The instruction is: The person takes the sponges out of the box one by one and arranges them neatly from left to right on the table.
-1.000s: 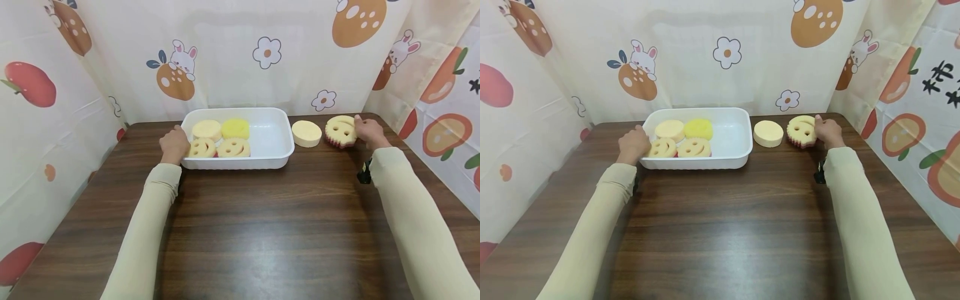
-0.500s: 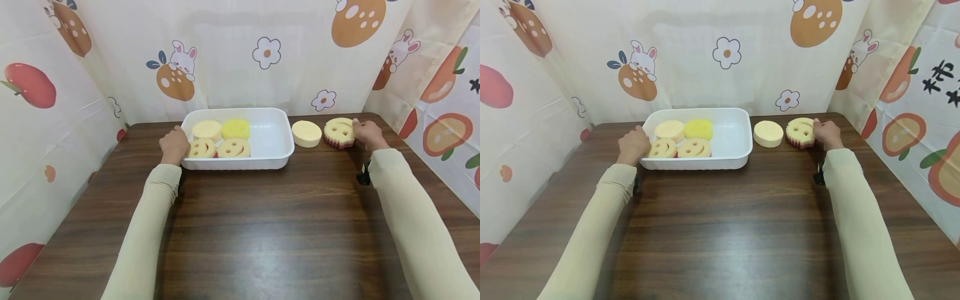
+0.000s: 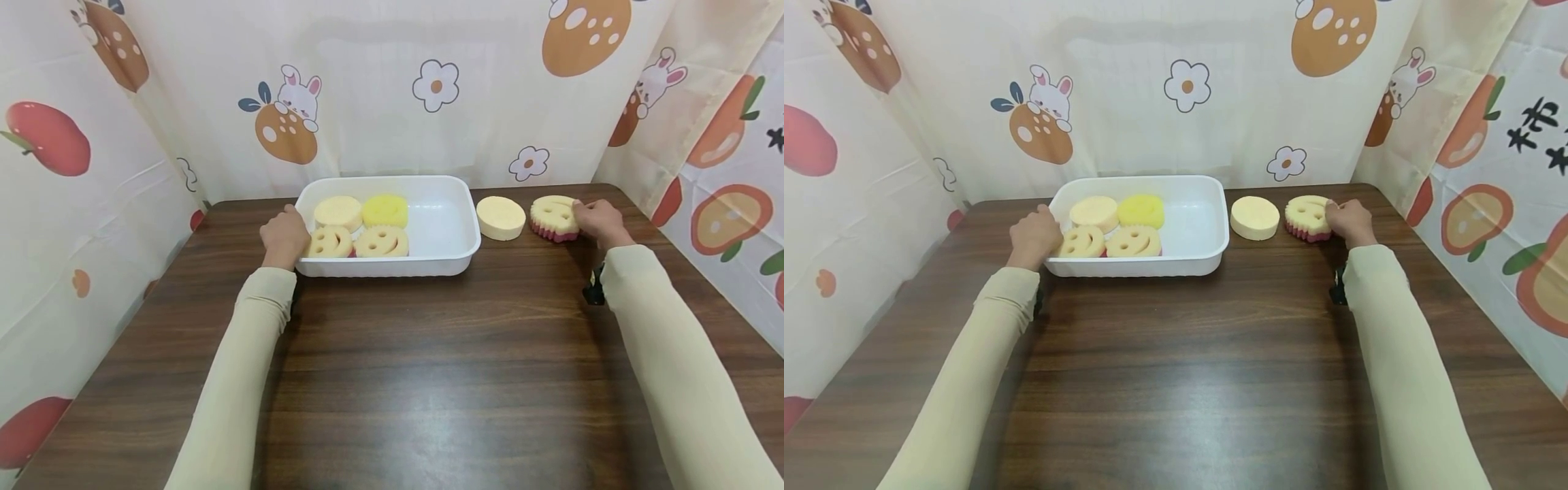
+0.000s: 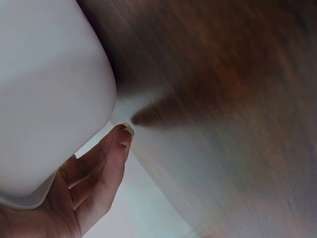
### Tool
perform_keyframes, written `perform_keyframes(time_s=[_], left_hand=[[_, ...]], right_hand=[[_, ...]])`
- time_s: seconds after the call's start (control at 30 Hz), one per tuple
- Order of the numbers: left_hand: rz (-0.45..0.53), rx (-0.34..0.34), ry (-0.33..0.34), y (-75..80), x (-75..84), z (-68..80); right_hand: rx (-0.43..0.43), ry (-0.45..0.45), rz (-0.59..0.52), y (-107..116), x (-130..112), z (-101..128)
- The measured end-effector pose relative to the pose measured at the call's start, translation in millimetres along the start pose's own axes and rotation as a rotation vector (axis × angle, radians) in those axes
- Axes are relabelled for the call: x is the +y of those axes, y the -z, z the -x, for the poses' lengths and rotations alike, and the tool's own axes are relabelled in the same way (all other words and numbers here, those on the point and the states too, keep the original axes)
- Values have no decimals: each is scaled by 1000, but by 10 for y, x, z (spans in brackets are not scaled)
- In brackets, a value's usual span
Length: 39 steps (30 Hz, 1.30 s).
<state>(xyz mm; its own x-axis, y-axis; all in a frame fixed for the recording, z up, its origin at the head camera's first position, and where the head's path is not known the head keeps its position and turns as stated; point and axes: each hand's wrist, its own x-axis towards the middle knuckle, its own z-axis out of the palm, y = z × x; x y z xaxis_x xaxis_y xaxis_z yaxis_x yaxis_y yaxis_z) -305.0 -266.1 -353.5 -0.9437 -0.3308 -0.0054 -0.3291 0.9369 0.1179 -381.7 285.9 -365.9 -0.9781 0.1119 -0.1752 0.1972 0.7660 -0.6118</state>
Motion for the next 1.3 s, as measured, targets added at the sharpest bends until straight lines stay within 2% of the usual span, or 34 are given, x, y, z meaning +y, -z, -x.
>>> perform_keyframes(time_s=[0.3, 0.6, 0.87, 1.3], left_hand=[[-3, -2, 1, 3, -15, 4], [-4, -4, 0, 1, -12, -2], [3, -3, 4, -6, -9, 2], [1, -6, 2, -22, -10, -11]], right_hand=[[17, 46, 1, -26, -1, 11], [16, 14, 1, -37, -17, 10], [23, 46, 28, -33, -28, 23], [10, 11, 21, -18, -43, 6]])
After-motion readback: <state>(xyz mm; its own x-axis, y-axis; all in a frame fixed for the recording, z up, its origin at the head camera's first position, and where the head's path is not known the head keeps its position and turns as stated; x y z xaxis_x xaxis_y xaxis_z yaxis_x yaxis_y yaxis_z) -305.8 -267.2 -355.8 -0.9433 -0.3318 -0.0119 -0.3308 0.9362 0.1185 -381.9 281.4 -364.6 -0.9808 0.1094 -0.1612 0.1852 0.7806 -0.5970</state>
